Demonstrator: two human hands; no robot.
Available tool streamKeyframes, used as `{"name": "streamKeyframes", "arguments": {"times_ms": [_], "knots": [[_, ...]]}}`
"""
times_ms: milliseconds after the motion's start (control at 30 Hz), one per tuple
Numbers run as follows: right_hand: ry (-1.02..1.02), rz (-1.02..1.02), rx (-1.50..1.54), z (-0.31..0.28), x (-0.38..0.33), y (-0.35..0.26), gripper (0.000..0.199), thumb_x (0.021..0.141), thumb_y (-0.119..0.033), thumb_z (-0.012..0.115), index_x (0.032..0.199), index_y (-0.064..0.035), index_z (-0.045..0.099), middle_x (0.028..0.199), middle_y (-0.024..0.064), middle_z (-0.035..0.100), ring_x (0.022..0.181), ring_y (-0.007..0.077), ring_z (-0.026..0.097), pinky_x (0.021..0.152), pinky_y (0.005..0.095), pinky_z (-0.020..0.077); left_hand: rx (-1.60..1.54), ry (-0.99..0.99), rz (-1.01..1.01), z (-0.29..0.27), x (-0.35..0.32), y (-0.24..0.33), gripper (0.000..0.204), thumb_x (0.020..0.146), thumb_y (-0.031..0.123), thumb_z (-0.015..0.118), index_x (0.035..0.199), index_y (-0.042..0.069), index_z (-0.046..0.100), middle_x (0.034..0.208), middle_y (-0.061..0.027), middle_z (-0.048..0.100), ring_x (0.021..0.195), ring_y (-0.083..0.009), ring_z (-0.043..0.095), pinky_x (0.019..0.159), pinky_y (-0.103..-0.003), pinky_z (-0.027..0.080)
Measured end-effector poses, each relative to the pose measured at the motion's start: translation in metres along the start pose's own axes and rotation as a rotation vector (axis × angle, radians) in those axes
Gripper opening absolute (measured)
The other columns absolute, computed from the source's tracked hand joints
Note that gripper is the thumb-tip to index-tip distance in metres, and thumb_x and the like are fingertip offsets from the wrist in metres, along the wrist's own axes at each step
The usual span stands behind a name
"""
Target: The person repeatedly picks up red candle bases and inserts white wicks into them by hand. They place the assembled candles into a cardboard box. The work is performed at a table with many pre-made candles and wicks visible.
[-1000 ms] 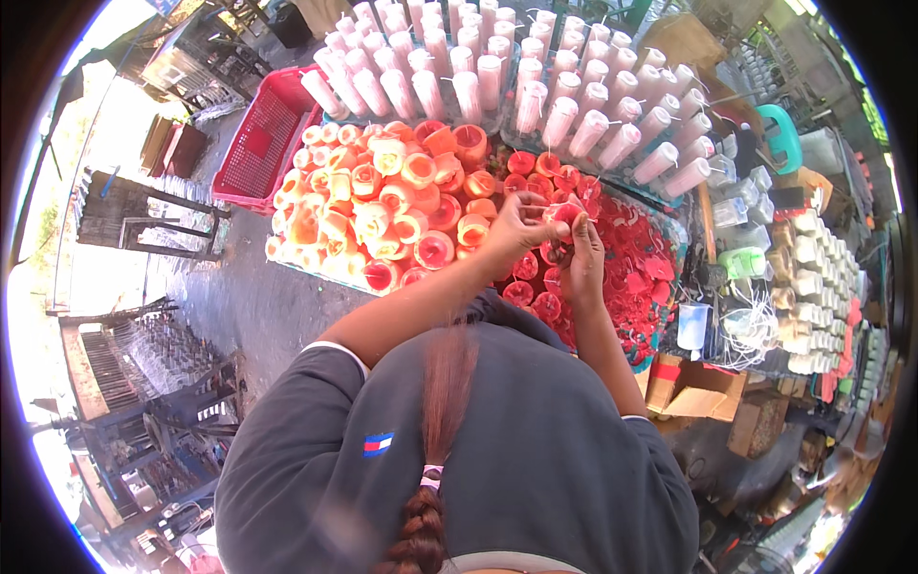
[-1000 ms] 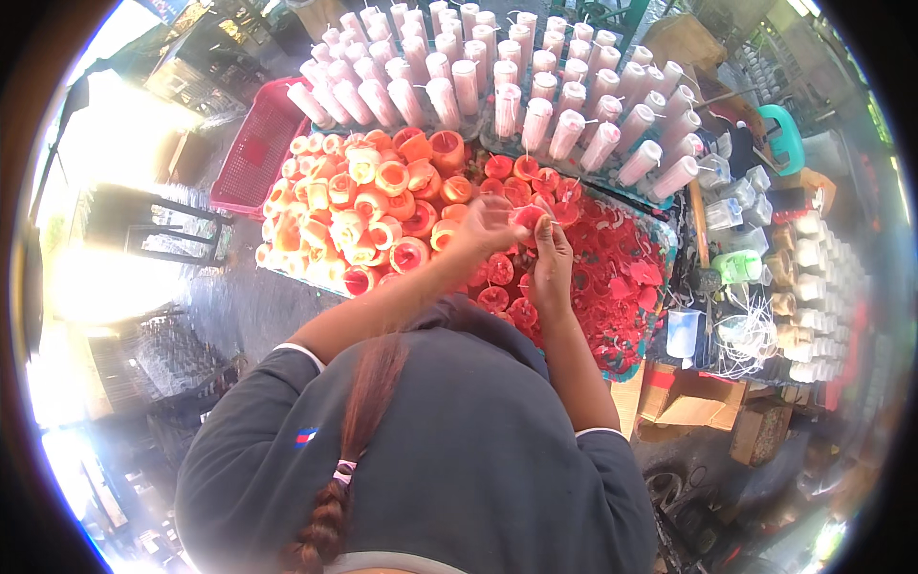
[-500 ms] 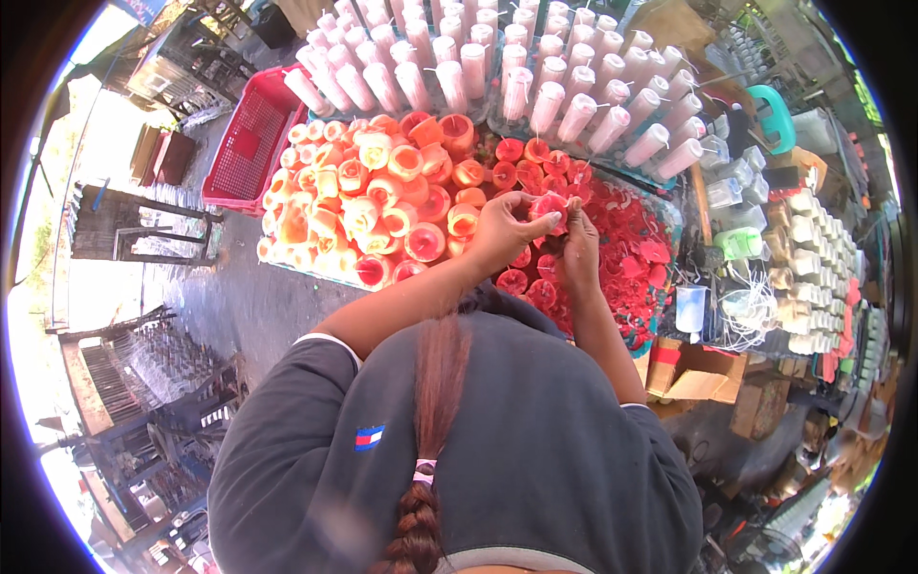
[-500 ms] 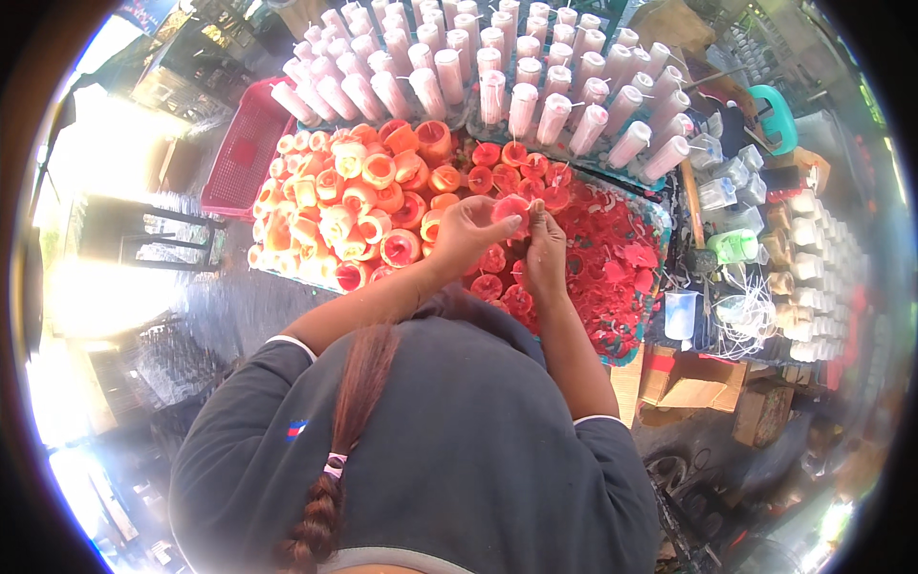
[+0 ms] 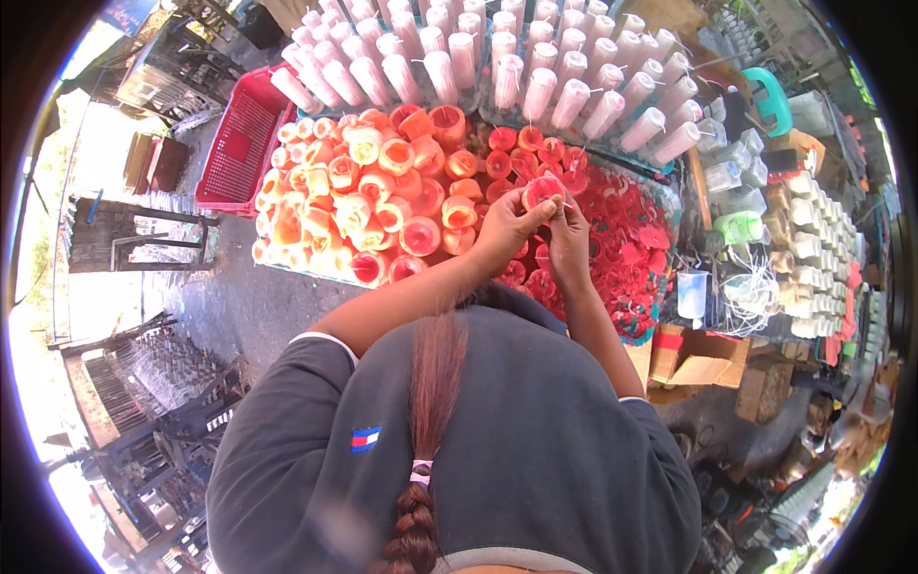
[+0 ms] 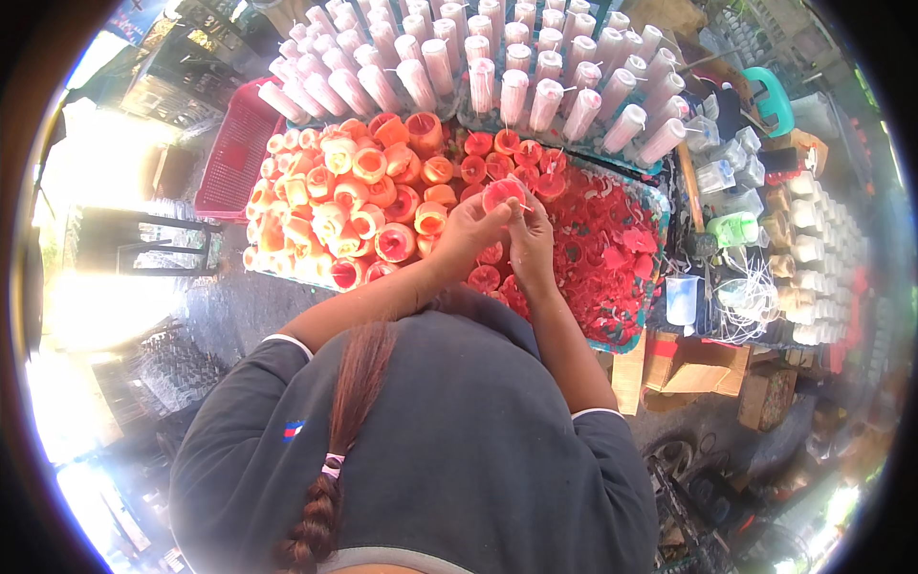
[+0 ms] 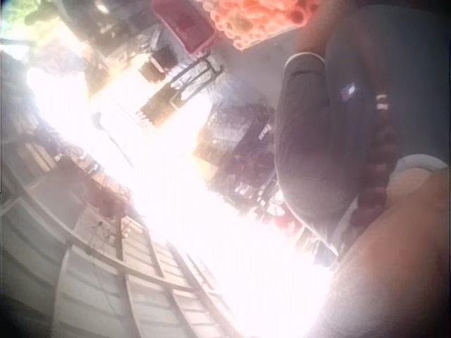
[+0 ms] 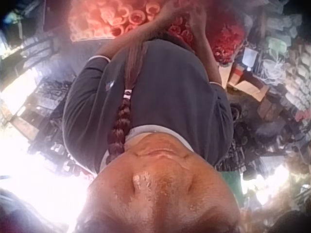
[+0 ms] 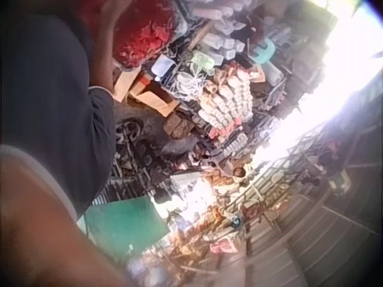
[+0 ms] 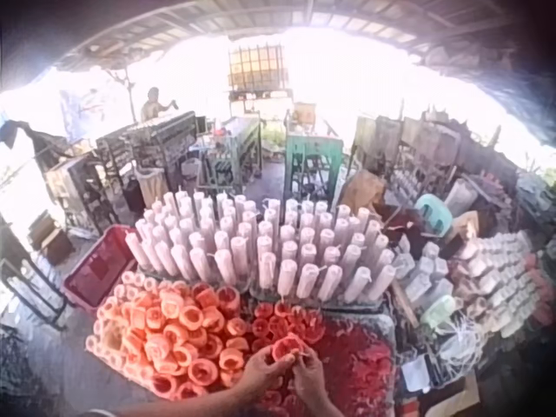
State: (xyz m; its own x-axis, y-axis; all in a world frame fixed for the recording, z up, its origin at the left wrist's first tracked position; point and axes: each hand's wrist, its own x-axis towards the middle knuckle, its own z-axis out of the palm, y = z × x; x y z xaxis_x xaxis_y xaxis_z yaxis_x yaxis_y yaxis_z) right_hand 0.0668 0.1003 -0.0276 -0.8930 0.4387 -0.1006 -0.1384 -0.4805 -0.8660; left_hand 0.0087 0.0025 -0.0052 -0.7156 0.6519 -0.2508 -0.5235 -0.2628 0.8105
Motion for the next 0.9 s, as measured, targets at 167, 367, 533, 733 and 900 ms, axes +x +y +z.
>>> {"name": "streamKeyframes", "arguments": {"times_ms": [167, 367, 533, 733, 900], "knots": [[-0.102, 0.092, 0.054, -0.001, -0.004, -0.02, 0.039, 0.094, -0.022, 0.054, 0.128, -0.0036, 0.05, 0.108, 0.0026, 0.06, 0.093, 0.01, 0.058, 0.084, 0.0255, 0.0482, 0.107, -0.045, -0.048, -0.011, 0.003, 0.013, 0.031, 0.086, 0.027, 0.066, 0.1, 0.0, 0.065, 0.091, -0.0038, 0.066, 0.08, -0.0084, 0.061, 0.074, -0.024, 0.049], [-0.111, 0.02, -0.048, -0.006, -0.004, -0.022, 0.033, 0.093, -0.014, 0.056, 0.123, -0.0021, 0.056, 0.104, -0.0014, 0.055, 0.094, 0.0081, 0.056, 0.085, 0.0234, 0.0464, -0.036, -0.069, -0.126, -0.008, 0.0, 0.026, 0.033, 0.087, 0.026, 0.065, 0.104, -0.002, 0.062, 0.095, -0.0064, 0.065, 0.086, -0.0131, 0.063, 0.079, -0.027, 0.052], [-0.014, -0.089, -0.198, -0.001, -0.005, -0.022, 0.028, 0.093, -0.009, 0.054, 0.12, -0.0015, 0.059, 0.096, -0.003, 0.053, 0.089, 0.0056, 0.054, 0.079, 0.0202, 0.0457, -0.063, -0.062, -0.157, -0.007, 0.001, 0.027, 0.032, 0.087, 0.025, 0.064, 0.105, -0.002, 0.062, 0.098, -0.007, 0.065, 0.087, -0.0147, 0.063, 0.08, -0.029, 0.053], [-0.026, -0.218, -0.381, -0.008, -0.005, -0.022, 0.023, 0.092, -0.007, 0.055, 0.113, -0.0016, 0.063, 0.091, -0.0011, 0.056, 0.084, 0.0058, 0.053, 0.073, 0.0199, 0.0447, -0.014, -0.079, -0.199, -0.008, -0.003, 0.033, 0.035, 0.086, 0.025, 0.065, 0.106, -0.002, 0.061, 0.098, -0.0087, 0.064, 0.089, -0.0177, 0.064, 0.086, -0.031, 0.052], [0.03, -0.441, -0.898, 0.001, -0.006, -0.036, 0.012, 0.086, -0.006, 0.059, 0.092, 0.0013, 0.066, 0.074, 0.0133, 0.063, 0.069, 0.024, 0.062, 0.065, 0.0293, 0.0479, -0.057, -0.077, -0.329, -0.017, -0.005, 0.037, 0.037, 0.086, 0.026, 0.065, 0.108, -0.004, 0.059, 0.1, -0.0146, 0.064, 0.094, -0.0223, 0.065, 0.085, -0.035, 0.053]]}}
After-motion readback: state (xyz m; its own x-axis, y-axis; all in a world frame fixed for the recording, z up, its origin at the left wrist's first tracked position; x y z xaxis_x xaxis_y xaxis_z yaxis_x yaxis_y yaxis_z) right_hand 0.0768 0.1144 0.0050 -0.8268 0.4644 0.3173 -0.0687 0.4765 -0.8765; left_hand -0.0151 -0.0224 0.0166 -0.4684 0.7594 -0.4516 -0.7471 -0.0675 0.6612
